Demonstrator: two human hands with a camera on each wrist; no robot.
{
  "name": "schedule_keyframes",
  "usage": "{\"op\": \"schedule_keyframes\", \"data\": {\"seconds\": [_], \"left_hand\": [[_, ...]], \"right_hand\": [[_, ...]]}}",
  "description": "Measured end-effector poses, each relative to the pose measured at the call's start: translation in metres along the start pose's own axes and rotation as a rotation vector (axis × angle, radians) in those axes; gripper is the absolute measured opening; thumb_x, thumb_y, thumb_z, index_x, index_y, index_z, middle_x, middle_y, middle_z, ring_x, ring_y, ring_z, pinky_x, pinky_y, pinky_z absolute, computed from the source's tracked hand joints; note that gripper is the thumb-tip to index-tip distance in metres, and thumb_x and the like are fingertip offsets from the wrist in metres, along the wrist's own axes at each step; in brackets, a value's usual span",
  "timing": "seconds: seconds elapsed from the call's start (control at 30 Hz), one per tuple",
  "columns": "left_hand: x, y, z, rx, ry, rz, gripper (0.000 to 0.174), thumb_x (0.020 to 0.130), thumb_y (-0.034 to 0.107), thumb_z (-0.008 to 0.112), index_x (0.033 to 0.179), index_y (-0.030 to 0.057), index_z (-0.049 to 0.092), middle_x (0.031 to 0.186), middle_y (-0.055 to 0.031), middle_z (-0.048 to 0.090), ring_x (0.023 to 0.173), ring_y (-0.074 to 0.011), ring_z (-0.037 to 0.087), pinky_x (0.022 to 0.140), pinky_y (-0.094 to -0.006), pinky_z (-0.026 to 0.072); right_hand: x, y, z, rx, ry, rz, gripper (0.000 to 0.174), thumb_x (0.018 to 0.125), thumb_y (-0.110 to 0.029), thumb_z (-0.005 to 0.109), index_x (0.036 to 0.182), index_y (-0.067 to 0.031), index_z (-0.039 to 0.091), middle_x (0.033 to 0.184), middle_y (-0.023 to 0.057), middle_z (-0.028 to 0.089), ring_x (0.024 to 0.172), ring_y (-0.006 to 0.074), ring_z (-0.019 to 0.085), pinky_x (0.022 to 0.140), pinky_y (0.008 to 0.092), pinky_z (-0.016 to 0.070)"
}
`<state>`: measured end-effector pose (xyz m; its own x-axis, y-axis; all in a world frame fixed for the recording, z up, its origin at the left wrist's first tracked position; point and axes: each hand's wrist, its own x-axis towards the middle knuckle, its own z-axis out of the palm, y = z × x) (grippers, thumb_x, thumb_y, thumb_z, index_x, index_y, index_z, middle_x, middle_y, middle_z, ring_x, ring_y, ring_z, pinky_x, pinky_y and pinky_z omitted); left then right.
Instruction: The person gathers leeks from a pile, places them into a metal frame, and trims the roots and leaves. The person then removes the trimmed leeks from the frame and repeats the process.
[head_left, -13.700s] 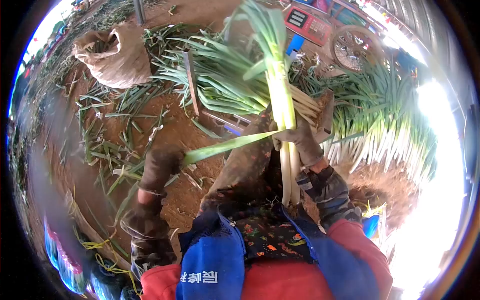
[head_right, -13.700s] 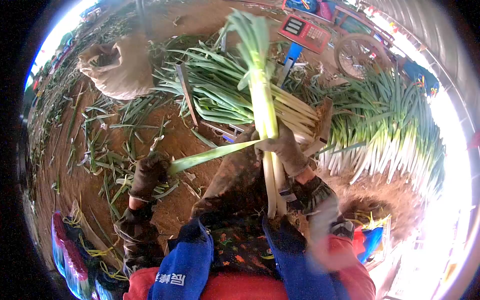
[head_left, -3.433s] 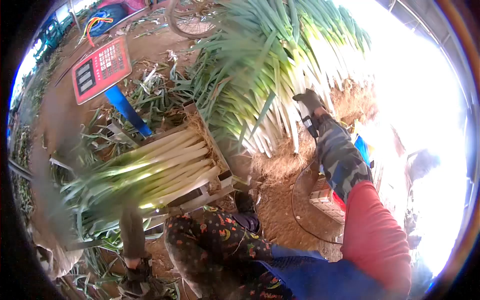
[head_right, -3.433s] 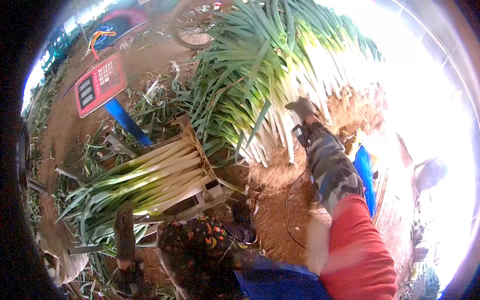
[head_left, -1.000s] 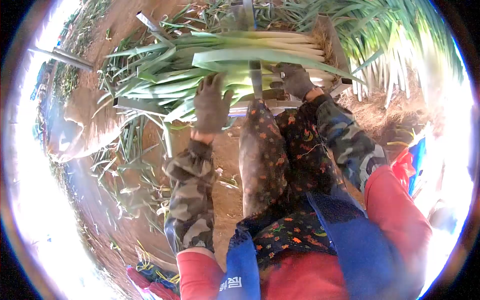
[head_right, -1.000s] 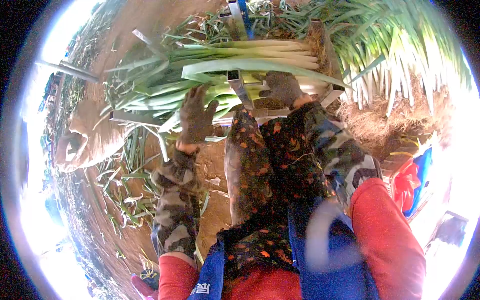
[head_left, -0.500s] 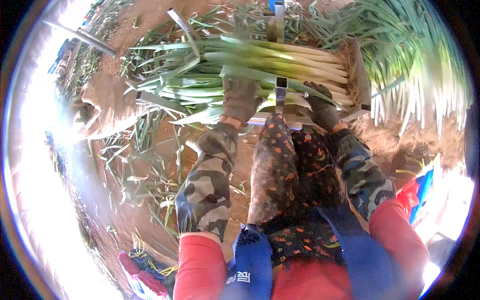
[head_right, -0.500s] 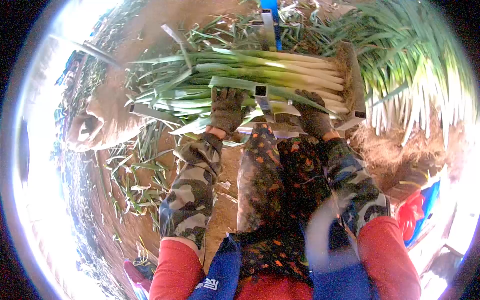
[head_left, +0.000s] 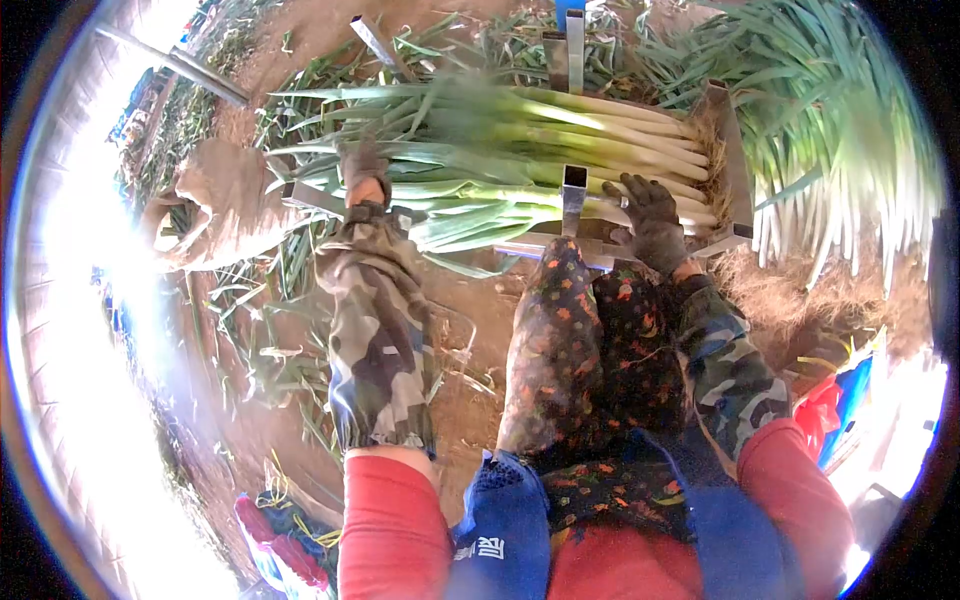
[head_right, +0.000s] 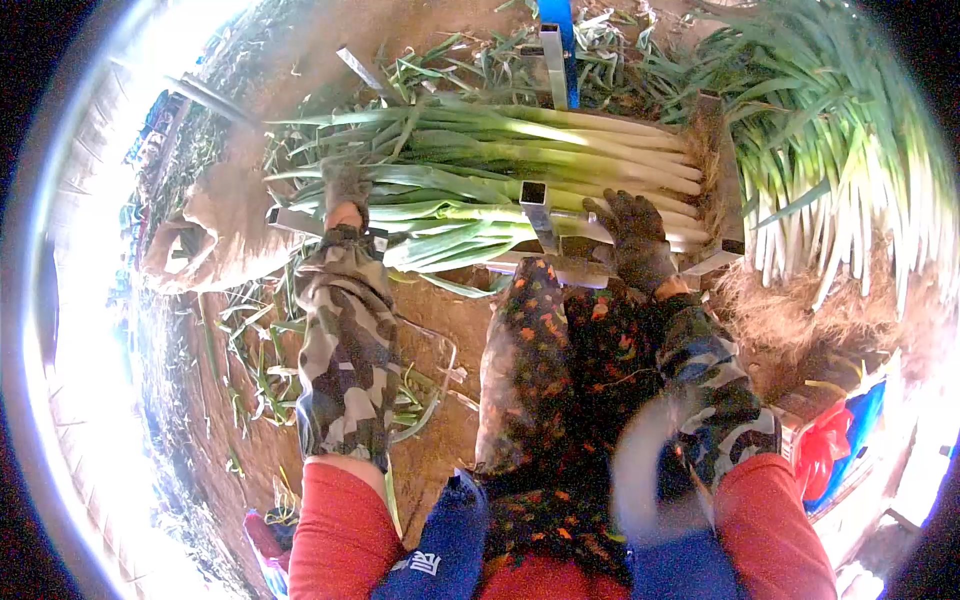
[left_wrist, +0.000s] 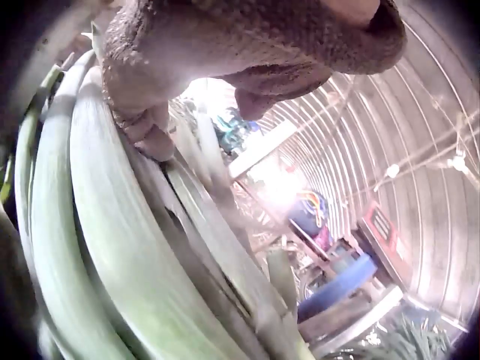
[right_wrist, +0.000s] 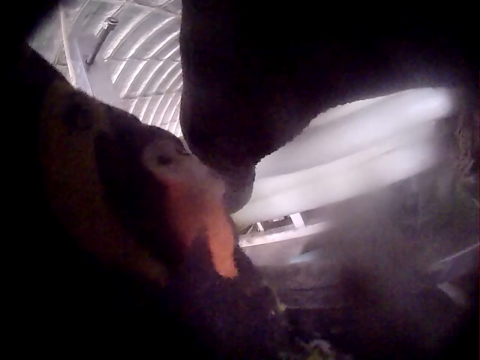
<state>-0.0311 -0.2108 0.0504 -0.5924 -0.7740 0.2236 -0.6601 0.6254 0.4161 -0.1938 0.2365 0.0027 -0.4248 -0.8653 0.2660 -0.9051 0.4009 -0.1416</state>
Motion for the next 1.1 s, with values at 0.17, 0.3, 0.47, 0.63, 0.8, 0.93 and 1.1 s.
{"op": "schedule_keyframes", "data": {"seconds": [0.17, 0.3, 0.47, 0.63, 0.8, 0.93, 1.1], "left_hand": [[-0.001, -0.009, -0.003, 0.476, -0.007, 0.247, 0.028, 0.089, 0.033, 0.054, 0.107, 0.0157, 0.067, 0.119, -0.0092, 0.062, 0.1, -0.0284, 0.062, 0.082, -0.0457, 0.0495], [-0.005, 0.051, 0.012, 0.275, 0.214, 0.367, 0.031, 0.092, 0.037, 0.052, 0.113, 0.0181, 0.066, 0.116, -0.0108, 0.064, 0.102, -0.0324, 0.062, 0.087, -0.0436, 0.0483], [0.002, 0.083, 0.03, 0.518, -0.486, 0.341, 0.04, 0.09, 0.045, 0.051, 0.119, 0.0209, 0.064, 0.122, -0.0111, 0.063, 0.113, -0.0335, 0.059, 0.093, -0.0514, 0.0446], [-0.001, 0.062, 0.0, 0.535, -0.183, -0.224, 0.059, 0.09, 0.055, 0.044, 0.139, 0.0227, 0.046, 0.137, -0.0158, 0.049, 0.12, -0.0326, 0.053, 0.094, -0.0526, 0.0426], [0.008, 0.028, 0.01, 0.308, 0.365, -0.402, 0.071, 0.089, 0.059, 0.047, 0.147, 0.0245, 0.027, 0.153, -0.0217, 0.021, 0.137, -0.0379, 0.031, 0.105, -0.0531, 0.0361], [-0.07, 0.092, -0.069, -0.058, 0.4, 0.064, 0.047, 0.088, 0.038, 0.06, 0.13, 0.0178, 0.055, 0.137, -0.0195, 0.047, 0.114, -0.0381, 0.057, 0.095, -0.0448, 0.0476], [-0.162, 0.001, -0.029, -0.421, 0.218, -0.454, 0.032, 0.082, 0.03, 0.067, 0.107, 0.0108, 0.067, 0.104, -0.0144, 0.063, 0.096, -0.0298, 0.061, 0.084, -0.0399, 0.0475]], "right_hand": [[0.002, 0.004, 0.005, 0.002, -0.028, 0.016, 0.072, 0.079, -0.041, 0.067, 0.143, -0.0233, 0.039, 0.145, 0.0119, 0.04, 0.133, 0.031, 0.037, 0.111, 0.0479, 0.0249], [0.002, 0.0, 0.003, -0.001, -0.068, 0.049, 0.072, 0.079, -0.038, 0.066, 0.144, -0.0237, 0.039, 0.145, 0.0111, 0.039, 0.132, 0.0306, 0.036, 0.111, 0.0463, 0.0245], [0.005, -0.004, -0.002, 0.002, -0.07, 0.056, 0.074, 0.077, -0.031, 0.068, 0.145, -0.0243, 0.038, 0.144, 0.0112, 0.041, 0.131, 0.031, 0.037, 0.11, 0.0452, 0.0255], [0.001, 0.003, 0.009, 0.007, -0.048, 0.044, 0.075, 0.078, -0.033, 0.069, 0.146, -0.0256, 0.037, 0.145, 0.0105, 0.039, 0.132, 0.0309, 0.037, 0.111, 0.0454, 0.0261], [0.004, 0.005, 0.017, -0.09, -0.118, 0.049, 0.073, 0.081, -0.043, 0.066, 0.146, -0.0255, 0.037, 0.147, 0.0105, 0.037, 0.135, 0.0308, 0.034, 0.112, 0.0451, 0.0242], [0.005, -0.002, 0.003, -0.03, -0.145, 0.069, 0.074, 0.08, -0.039, 0.066, 0.146, -0.0251, 0.037, 0.149, 0.0106, 0.034, 0.136, 0.03, 0.032, 0.113, 0.0447, 0.0217], [0.001, 0.007, 0.015, -0.017, -0.063, 0.03, 0.07, 0.078, -0.039, 0.067, 0.142, -0.0232, 0.042, 0.148, 0.0107, 0.035, 0.136, 0.0295, 0.032, 0.112, 0.044, 0.0236]]}}
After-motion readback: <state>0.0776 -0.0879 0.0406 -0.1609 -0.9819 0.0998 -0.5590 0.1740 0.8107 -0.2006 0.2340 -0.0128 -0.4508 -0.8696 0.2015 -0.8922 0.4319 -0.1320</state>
